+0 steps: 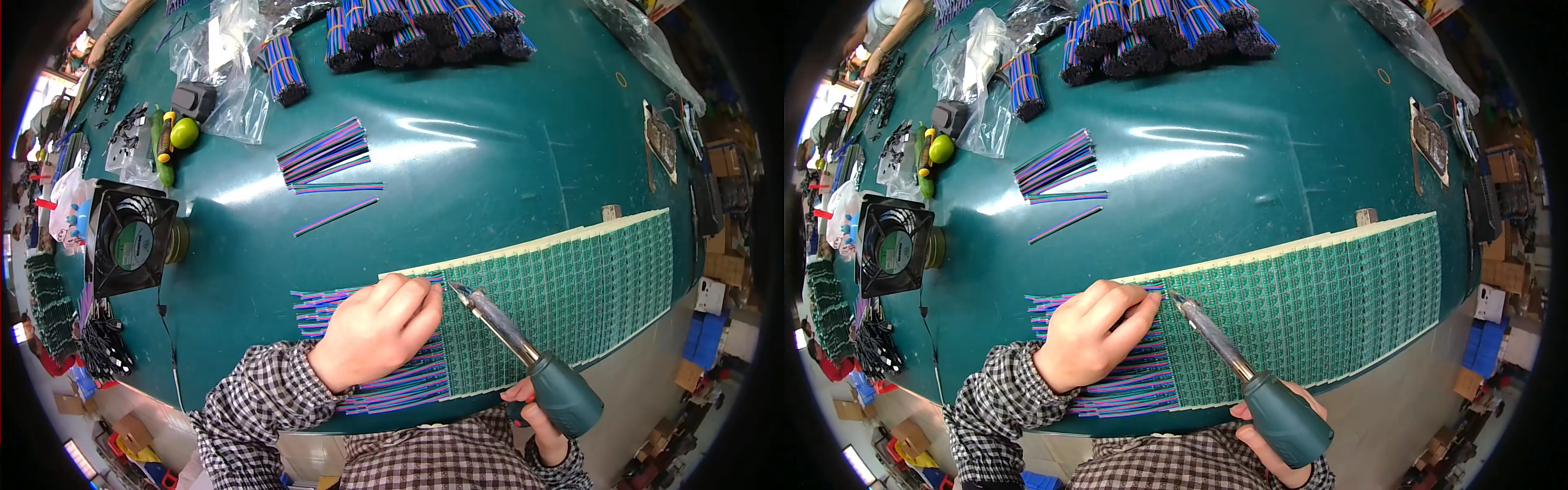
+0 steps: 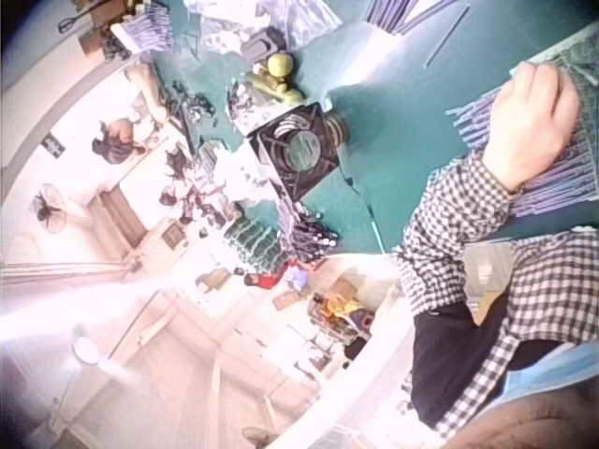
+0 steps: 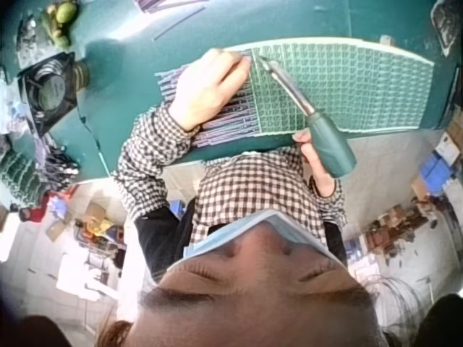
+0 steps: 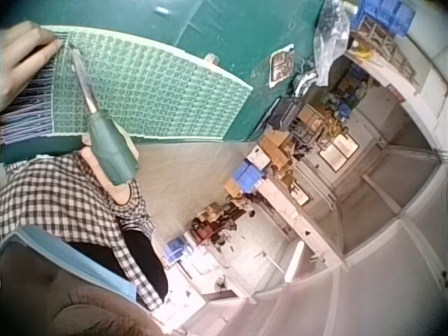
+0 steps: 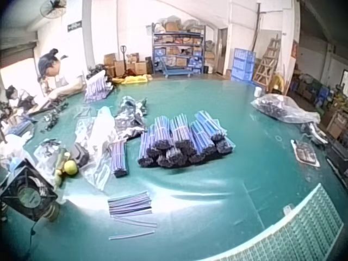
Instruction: The person places ribbon cables onto a circuit board panel by hand and solders the wire ends to the board using a soldering tool.
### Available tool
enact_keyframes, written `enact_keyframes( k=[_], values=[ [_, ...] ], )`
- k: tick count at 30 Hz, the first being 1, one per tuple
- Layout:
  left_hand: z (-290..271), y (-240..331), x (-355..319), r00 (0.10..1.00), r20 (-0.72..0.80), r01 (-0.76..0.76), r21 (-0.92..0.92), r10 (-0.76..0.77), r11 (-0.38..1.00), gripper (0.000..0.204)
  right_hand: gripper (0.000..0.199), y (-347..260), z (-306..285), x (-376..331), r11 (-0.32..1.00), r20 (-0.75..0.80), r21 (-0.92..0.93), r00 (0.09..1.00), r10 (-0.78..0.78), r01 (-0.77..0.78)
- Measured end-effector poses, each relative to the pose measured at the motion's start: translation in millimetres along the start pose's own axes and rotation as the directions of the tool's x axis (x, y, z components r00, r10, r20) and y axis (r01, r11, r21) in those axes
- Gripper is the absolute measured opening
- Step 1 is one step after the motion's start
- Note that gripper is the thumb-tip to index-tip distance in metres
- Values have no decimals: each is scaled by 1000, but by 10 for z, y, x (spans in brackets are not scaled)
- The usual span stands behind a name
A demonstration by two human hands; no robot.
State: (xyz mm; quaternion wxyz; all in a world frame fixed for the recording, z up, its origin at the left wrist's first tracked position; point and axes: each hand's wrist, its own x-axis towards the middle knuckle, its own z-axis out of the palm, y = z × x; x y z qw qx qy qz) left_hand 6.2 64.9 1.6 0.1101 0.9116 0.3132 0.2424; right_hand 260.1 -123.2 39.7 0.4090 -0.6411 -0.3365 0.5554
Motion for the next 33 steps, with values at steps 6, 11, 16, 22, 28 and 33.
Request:
enact_keyframes(
  k=[6, 11, 16, 22, 28, 33],
  values=[
    [0, -7, 4, 1000, 1, 4, -19, -4, 1000, 33, 33, 8, 6, 35, 999, 34, 1, 999, 32, -32],
    [-3, -7, 1, 1000, 1, 6, -36, -6, 999, 33, 32, 13, 40, 46, 999, 19, 23, 999, 36, -37],
    [-14, -2, 13, 1000, 9, 9, -34, -8, 999, 33, 33, 46, 6, 37, 999, 38, -1, 999, 39, -39],
    [-12, -1, 9, 1000, 10, 13, -37, -12, 999, 33, 37, 1, 6, 20, 1000, 7, 4, 1000, 20, -20],
    [-9, 1, 9, 1000, 19, 14, -32, -14, 999, 33, 50, -17, 70, 27, 999, -62, 40, 998, -14, 16],
    [-1, -4, -5, 1000, -1, 10, -25, -10, 1000, 33, 50, 56, -34, 5, 999, 3, 36, 1000, -19, 18]
  ],
)
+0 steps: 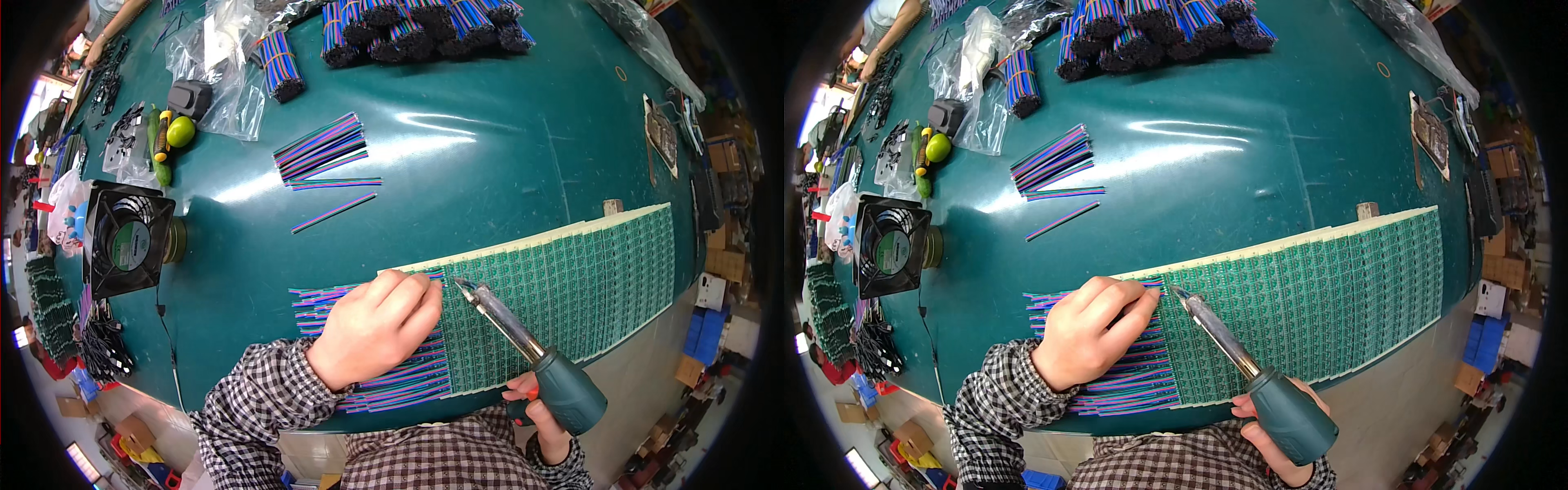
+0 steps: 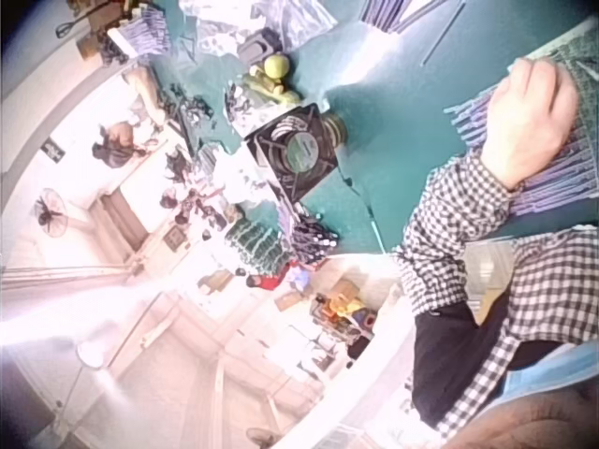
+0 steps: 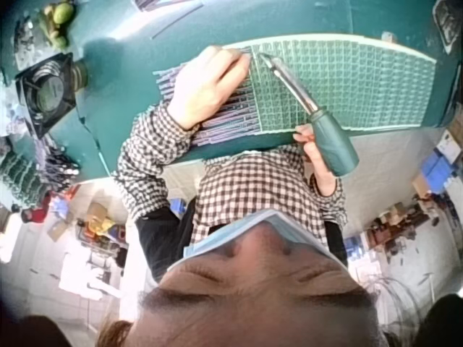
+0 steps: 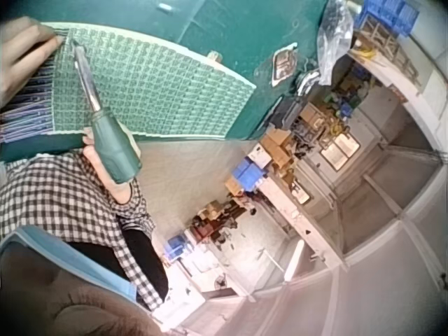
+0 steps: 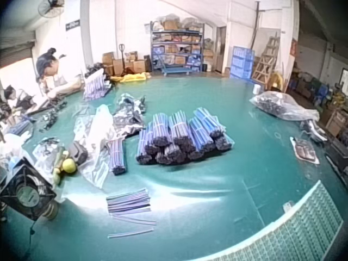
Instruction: The person places ribbon cables onto a circuit board panel by hand and solders the wire ends to the board using a soldering tool.
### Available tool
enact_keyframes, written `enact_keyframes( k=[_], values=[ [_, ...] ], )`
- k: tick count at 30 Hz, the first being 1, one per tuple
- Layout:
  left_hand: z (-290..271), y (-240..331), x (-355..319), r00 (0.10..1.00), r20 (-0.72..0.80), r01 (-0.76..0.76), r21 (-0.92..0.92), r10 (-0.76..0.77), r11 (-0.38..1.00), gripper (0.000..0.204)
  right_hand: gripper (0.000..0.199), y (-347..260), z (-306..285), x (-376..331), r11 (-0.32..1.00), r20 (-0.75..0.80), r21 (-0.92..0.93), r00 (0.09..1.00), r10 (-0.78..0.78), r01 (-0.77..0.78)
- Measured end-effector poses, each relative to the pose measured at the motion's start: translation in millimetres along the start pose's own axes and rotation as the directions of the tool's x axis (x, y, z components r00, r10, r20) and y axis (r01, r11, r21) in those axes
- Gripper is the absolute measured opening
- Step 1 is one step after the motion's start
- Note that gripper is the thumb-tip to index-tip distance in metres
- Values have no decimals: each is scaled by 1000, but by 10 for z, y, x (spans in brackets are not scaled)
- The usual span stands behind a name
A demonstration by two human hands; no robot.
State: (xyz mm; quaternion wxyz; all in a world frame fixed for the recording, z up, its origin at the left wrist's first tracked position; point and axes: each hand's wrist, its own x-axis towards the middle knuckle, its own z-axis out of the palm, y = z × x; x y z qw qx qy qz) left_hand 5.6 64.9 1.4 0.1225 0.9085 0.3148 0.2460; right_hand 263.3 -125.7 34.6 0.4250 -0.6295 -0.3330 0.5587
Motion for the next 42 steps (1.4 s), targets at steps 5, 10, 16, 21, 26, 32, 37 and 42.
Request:
enact_keyframes(
  k=[5, 10, 16, 21, 26, 32, 37, 42],
  values=[
    [13, 2, -2, 1000, -20, -13, 24, 13, 1000, 34, 42, -7, 30, -15, 1000, -7, 27, 1000, -16, 16],
    [12, 5, 7, 1000, -13, -27, 43, 28, 999, 33, 37, 18, 28, -25, 998, -18, 58, 1000, 6, -5],
    [-4, 4, 10, 1000, 2, -27, 36, 27, 999, 33, 37, -11, 40, -6, 999, 15, 29, 999, 37, -37],
    [12, 7, 4, 1000, -3, -27, 40, 27, 999, 33, 38, 21, 39, -7, 998, 12, 26, 999, 49, -50],
    [12, 12, 2, 999, -4, -31, 54, 31, 998, 34, 37, -22, 71, 3, 999, 6, 23, 999, 46, -46],
    [23, 24, -8, 1000, -5, -24, 37, 24, 999, 34, 36, -83, 60, 35, 998, 27, -28, 998, 61, -61],
    [26, 30, -12, 1000, -12, -25, 46, 26, 999, 33, 36, 27, 28, -33, 996, 13, 19, 997, 82, -82],
    [35, 34, -9, 999, -16, -26, 47, 27, 999, 33, 43, 34, -17, -54, 999, 7, 23, 999, 39, -39]
  ],
)
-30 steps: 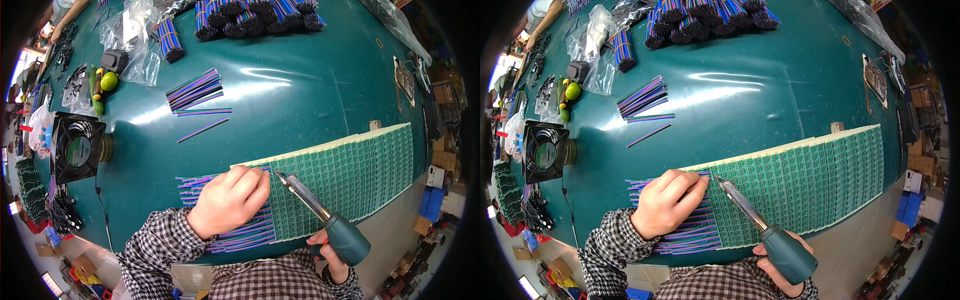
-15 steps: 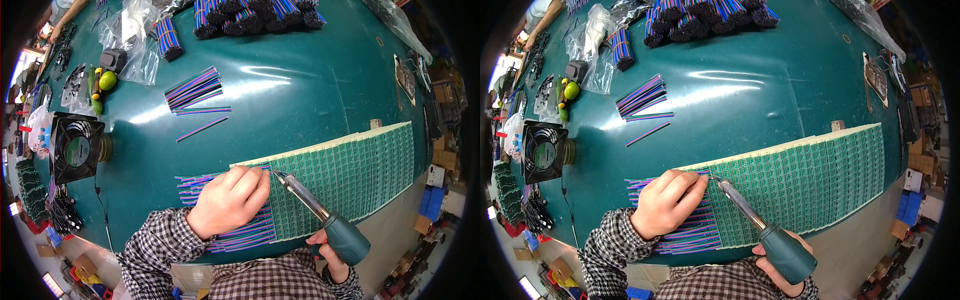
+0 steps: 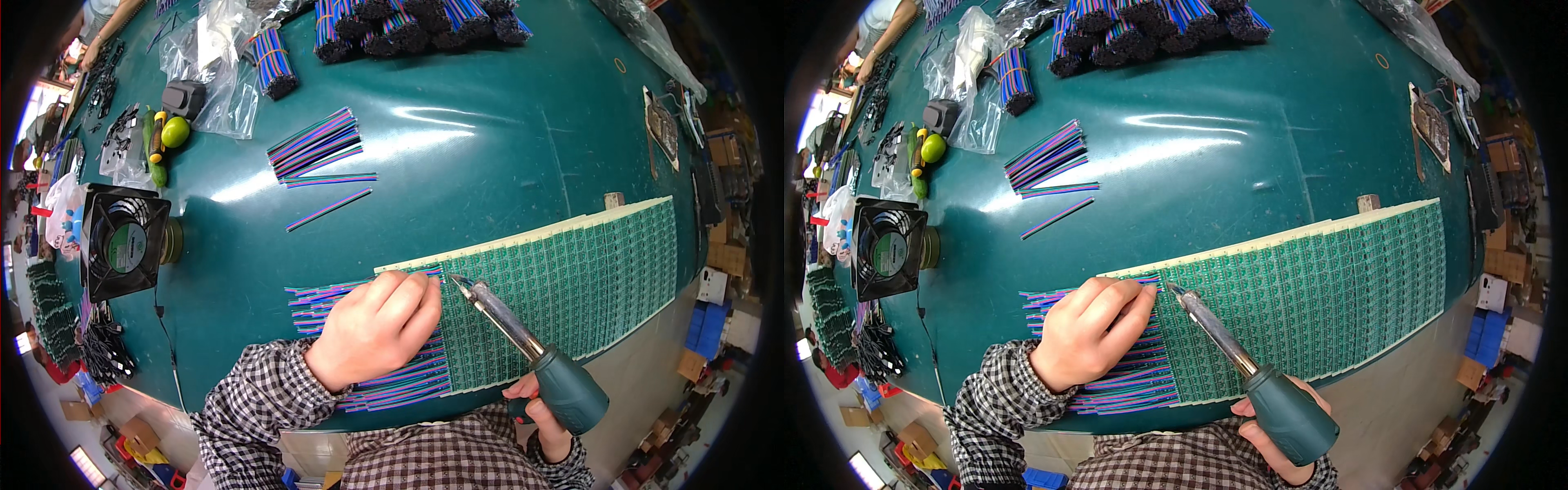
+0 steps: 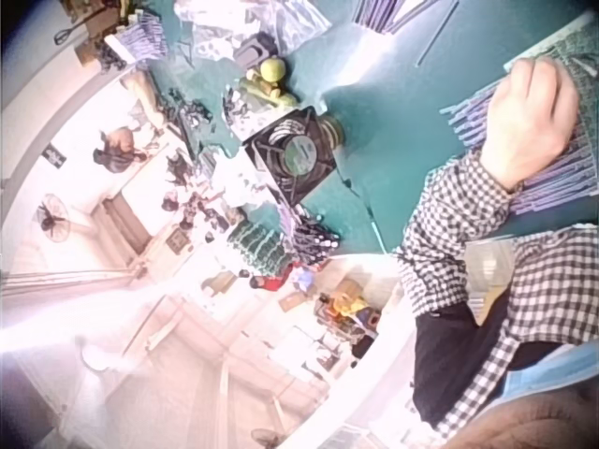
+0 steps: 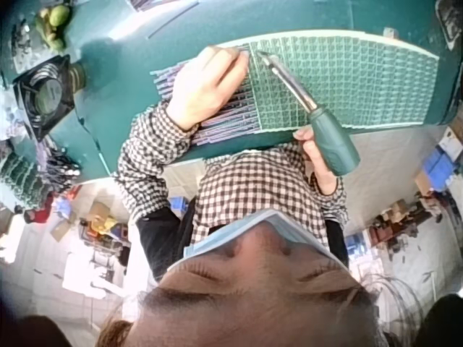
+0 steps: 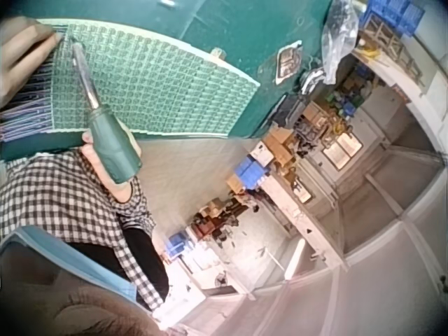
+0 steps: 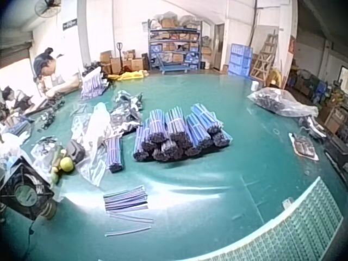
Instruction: The person places ribbon cables onto a circuit board panel by hand and solders the wire ends to the board using a soldering tool.
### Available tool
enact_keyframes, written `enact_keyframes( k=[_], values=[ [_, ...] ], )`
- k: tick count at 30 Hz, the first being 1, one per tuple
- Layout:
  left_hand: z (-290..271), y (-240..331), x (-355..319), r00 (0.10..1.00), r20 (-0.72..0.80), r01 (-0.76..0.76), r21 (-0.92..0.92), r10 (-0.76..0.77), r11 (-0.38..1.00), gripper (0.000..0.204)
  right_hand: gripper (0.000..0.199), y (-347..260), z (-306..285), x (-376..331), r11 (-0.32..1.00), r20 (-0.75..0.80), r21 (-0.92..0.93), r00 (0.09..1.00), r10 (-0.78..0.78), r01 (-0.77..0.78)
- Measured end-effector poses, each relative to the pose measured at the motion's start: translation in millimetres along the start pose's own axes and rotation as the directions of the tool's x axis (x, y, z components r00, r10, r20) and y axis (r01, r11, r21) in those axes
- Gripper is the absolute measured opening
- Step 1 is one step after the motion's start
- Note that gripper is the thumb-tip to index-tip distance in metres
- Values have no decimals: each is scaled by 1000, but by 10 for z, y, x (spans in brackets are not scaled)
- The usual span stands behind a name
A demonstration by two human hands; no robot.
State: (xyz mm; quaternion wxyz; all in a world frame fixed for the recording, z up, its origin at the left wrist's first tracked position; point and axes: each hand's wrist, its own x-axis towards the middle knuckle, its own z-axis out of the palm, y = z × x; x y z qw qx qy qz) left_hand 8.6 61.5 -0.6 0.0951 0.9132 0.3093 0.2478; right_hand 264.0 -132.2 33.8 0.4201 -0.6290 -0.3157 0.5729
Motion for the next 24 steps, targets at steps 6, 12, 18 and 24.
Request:
enact_keyframes(
  k=[6, 12, 18, 24],
  values=[
    [10, 6, -14, 1000, 1, -7, 23, 7, 1000, 33, 46, -136, 108, 51, 999, -28, 6, 999, -33, 33],
    [22, 21, -2, 1000, -23, -19, 53, 20, 998, 32, 38, -12, 11, -2, 999, 8, 34, 1000, -11, 11],
    [12, 37, -7, 999, -31, -20, 73, 23, 997, 32, 37, -174, 69, 82, 1000, 35, -24, 999, 6, -6],
    [12, 22, -19, 998, -44, -45, 75, 48, 996, 33, 41, -218, 73, 108, 999, 24, -40, 1000, 9, -8]
  ],
)
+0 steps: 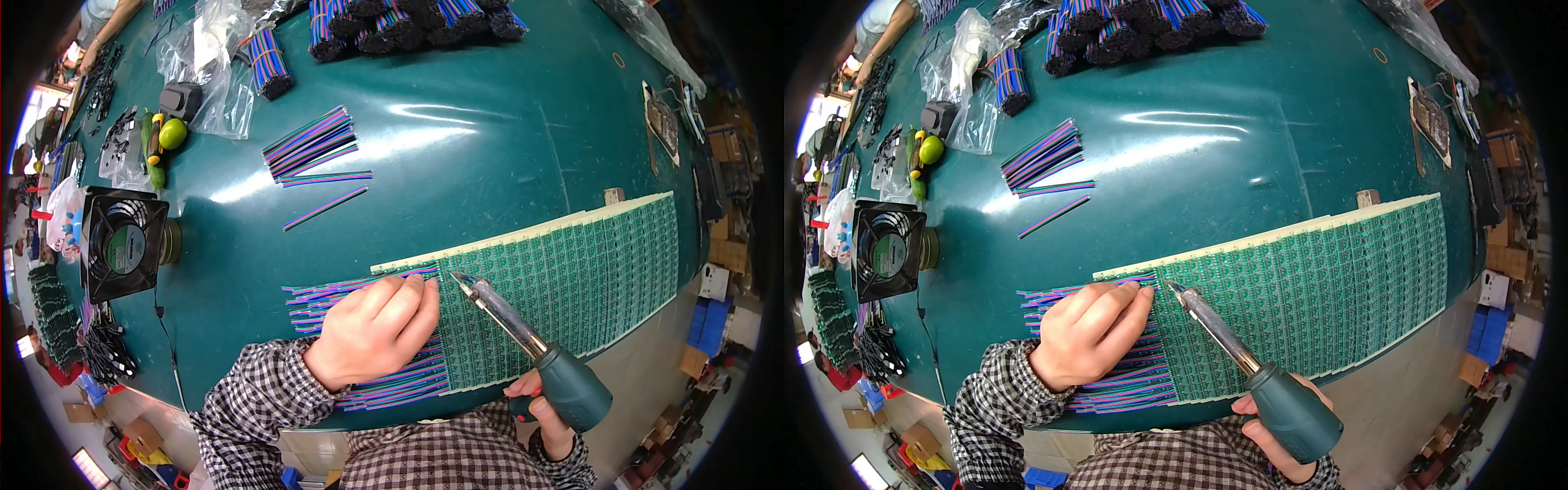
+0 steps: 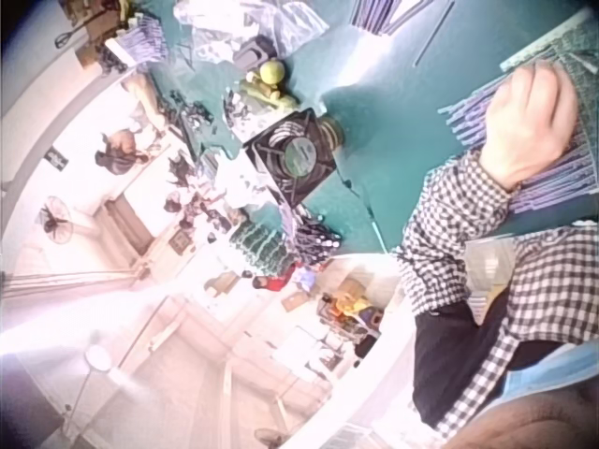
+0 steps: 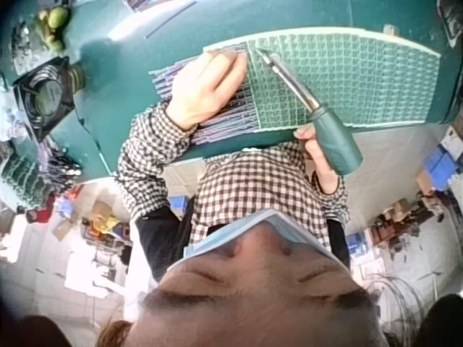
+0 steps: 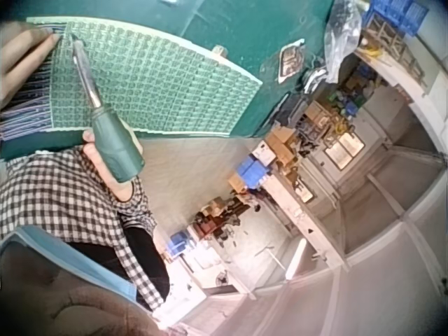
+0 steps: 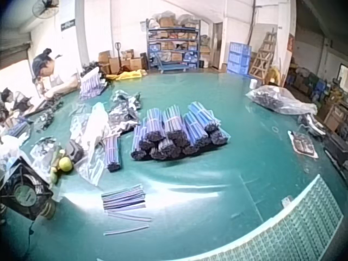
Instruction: The person places ribbon cables onto a circuit board panel by hand and solders the wire ends to the board using a soldering tool.
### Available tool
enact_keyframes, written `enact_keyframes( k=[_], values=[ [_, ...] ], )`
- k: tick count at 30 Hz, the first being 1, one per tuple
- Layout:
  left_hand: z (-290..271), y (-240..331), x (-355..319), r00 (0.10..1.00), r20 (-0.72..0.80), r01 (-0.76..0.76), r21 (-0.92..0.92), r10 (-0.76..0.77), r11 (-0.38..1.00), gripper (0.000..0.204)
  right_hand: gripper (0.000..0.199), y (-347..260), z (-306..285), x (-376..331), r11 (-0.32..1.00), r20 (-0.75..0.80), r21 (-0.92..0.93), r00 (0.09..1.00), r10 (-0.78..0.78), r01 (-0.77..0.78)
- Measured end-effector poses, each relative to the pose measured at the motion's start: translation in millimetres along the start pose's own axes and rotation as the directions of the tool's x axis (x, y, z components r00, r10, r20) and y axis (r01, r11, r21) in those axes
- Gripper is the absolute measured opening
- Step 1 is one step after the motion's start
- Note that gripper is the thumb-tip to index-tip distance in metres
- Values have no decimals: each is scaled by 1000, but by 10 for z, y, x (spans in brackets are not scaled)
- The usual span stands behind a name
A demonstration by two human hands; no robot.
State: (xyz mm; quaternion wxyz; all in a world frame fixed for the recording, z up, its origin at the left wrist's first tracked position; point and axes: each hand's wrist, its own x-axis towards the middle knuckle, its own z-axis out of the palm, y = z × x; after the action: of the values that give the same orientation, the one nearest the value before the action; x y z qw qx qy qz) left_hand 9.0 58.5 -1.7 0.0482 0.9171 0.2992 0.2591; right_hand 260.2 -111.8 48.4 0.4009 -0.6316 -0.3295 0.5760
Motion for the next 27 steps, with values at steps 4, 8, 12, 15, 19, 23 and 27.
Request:
enact_keyframes(
  k=[4, 8, 12, 15, 19, 23, 27],
  values=[
    [3, -10, 2, 1000, -14, -7, -8, 7, 1000, 32, 42, 9, 0, 6, 1000, -9, 14, 1000, -18, 18],
    [20, -8, 1, 1000, -28, 2, -26, -3, 1000, 31, 42, 9, -3, 12, 1000, -7, 13, 1000, -25, 25],
    [18, -10, 1, 999, -34, 4, -30, -5, 1000, 30, 42, 13, -13, 13, 1000, 11, -12, 1000, -20, 20],
    [19, -10, -1, 999, -32, 4, -33, -6, 999, 30, 41, 33, -17, -12, 1000, 3, 16, 1000, -8, 8],
    [21, -6, 5, 999, -34, 3, -30, -4, 1000, 30, 40, 217, -76, -80, 999, 9, 51, 1000, 1, -1],
    [5, -8, 13, 1000, -18, 8, -36, -8, 999, 30, 40, 210, -42, -77, 999, -11, 41, 1000, 29, -28],
    [14, -11, 6, 1000, -24, 4, -33, -4, 999, 30, 39, 265, -63, -87, 998, -3, 61, 1000, 30, -30]
  ],
)
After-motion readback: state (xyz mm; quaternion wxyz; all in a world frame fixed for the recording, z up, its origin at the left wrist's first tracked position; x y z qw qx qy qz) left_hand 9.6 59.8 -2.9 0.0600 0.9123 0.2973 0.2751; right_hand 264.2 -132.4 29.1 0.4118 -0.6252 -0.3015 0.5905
